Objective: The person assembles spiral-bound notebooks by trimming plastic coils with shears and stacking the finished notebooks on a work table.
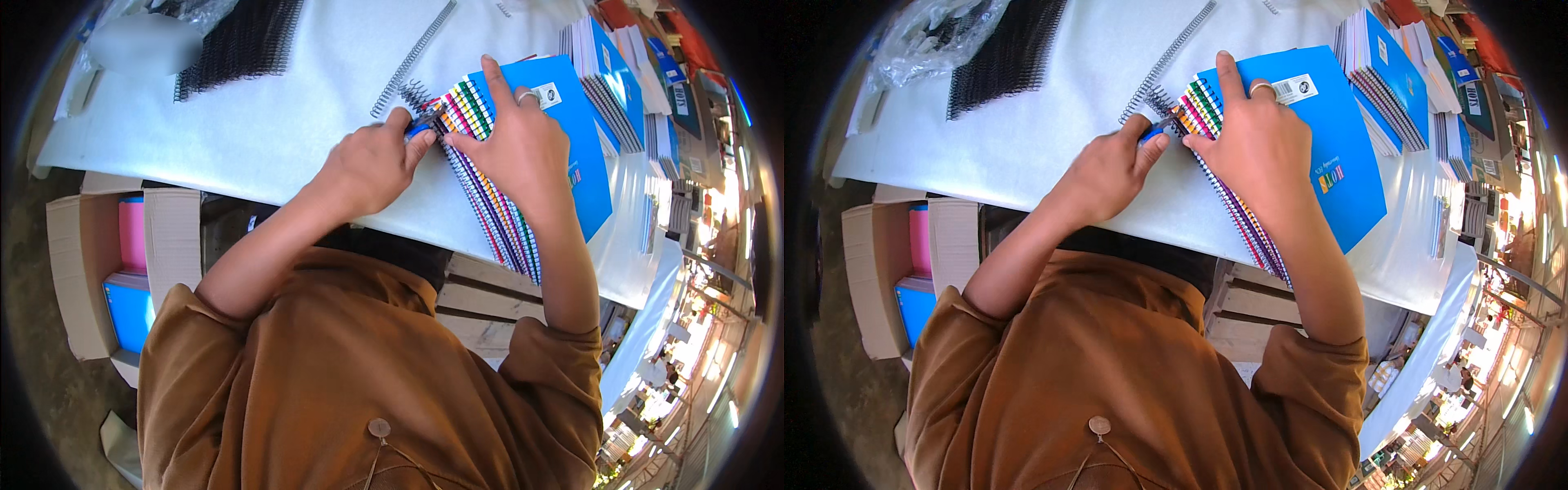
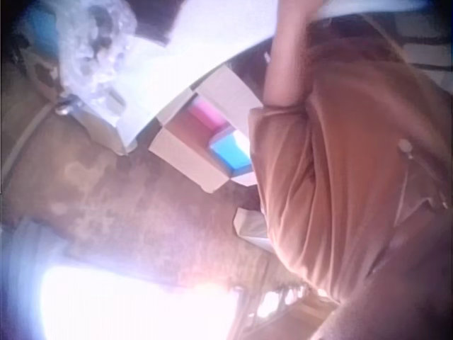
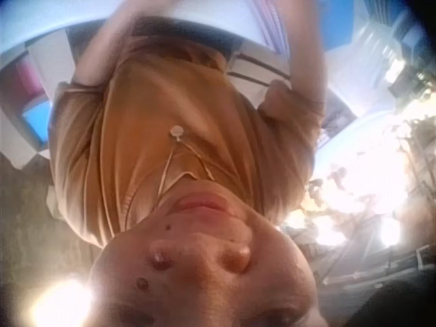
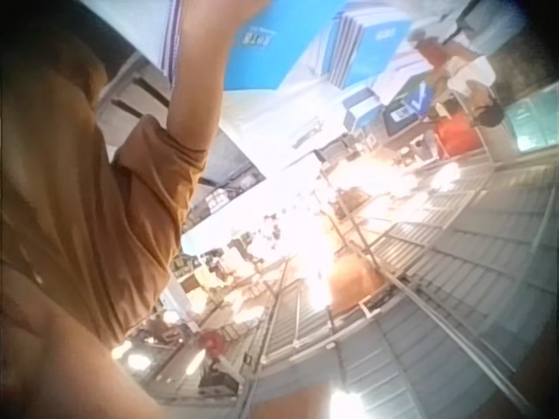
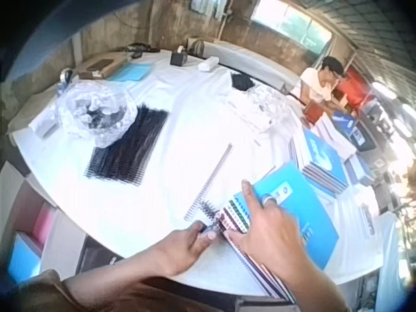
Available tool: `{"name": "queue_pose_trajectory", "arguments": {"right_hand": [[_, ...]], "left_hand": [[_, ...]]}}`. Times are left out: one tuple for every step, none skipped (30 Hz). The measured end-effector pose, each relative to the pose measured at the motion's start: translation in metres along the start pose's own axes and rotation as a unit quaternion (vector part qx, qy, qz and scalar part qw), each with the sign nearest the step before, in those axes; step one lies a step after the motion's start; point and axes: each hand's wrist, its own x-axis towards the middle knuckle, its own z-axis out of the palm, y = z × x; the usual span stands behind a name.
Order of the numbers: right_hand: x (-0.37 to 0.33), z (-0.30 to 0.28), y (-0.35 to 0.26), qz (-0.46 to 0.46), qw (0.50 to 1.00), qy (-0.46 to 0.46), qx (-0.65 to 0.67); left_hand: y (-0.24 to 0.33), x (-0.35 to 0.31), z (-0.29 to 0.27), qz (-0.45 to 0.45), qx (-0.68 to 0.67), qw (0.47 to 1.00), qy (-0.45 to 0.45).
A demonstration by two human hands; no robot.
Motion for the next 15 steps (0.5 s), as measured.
{"name": "queue_pose_trajectory", "arguments": {"right_hand": [[0.0,0.001,-0.001,0.001,1.0,0.001,0.002],[0.0,0.001,0.0,0.001,1.0,0.003,0.003],[0.0,0.001,0.001,-0.002,1.0,0.005,0.002],[0.0,0.001,0.003,-0.009,1.0,0.014,0.006],[-0.001,0.003,0.006,-0.011,1.0,0.02,0.01],[-0.002,0.007,0.013,-0.007,1.0,0.019,0.008],[-0.002,0.011,0.022,-0.038,0.998,0.055,0.011],[0.0,0.012,0.024,-0.074,0.993,0.095,0.018],[0.002,0.001,0.017,-0.077,0.991,0.106,0.02],[-0.002,-0.019,0.009,-0.032,0.992,0.061,0.105],[-0.007,-0.037,0.001,0.008,0.982,0.015,0.189],[-0.017,-0.051,-0.014,-0.001,0.957,0.053,0.284],[-0.024,-0.054,-0.032,-0.006,0.929,0.085,0.361],[-0.026,-0.058,-0.052,-0.013,0.892,0.116,0.436],[-0.022,-0.042,-0.068,-0.08,0.859,0.211,0.46]], "left_hand": [[-0.006,0.002,-0.004,-0.001,-0.001,1.0,0.001],[-0.014,0.004,-0.007,-0.075,-0.282,0.946,-0.145],[-0.02,0.003,-0.011,-0.138,-0.533,0.788,-0.276],[-0.026,-0.001,-0.016,-0.137,-0.588,0.745,-0.283],[-0.025,-0.003,-0.019,-0.136,-0.587,0.745,-0.286],[-0.022,-0.006,-0.024,-0.102,-0.348,0.922,-0.135],[-0.02,-0.007,-0.027,-0.054,-0.071,0.996,0.032],[-0.023,-0.007,-0.025,-0.028,0.074,0.985,0.154],[-0.032,-0.005,-0.024,-0.025,0.08,0.983,0.164],[-0.044,-0.004,-0.022,0.034,0.18,0.943,0.278],[-0.051,0.0,-0.026,0.09,0.274,0.876,0.387],[-0.046,0.0,-0.031,0.111,0.194,0.889,0.399],[-0.045,-0.005,-0.032,0.128,0.009,0.93,0.345],[-0.039,-0.012,-0.029,0.094,-0.316,0.908,0.259],[-0.027,-0.017,-0.025,0.055,-0.604,0.784,0.134]]}}
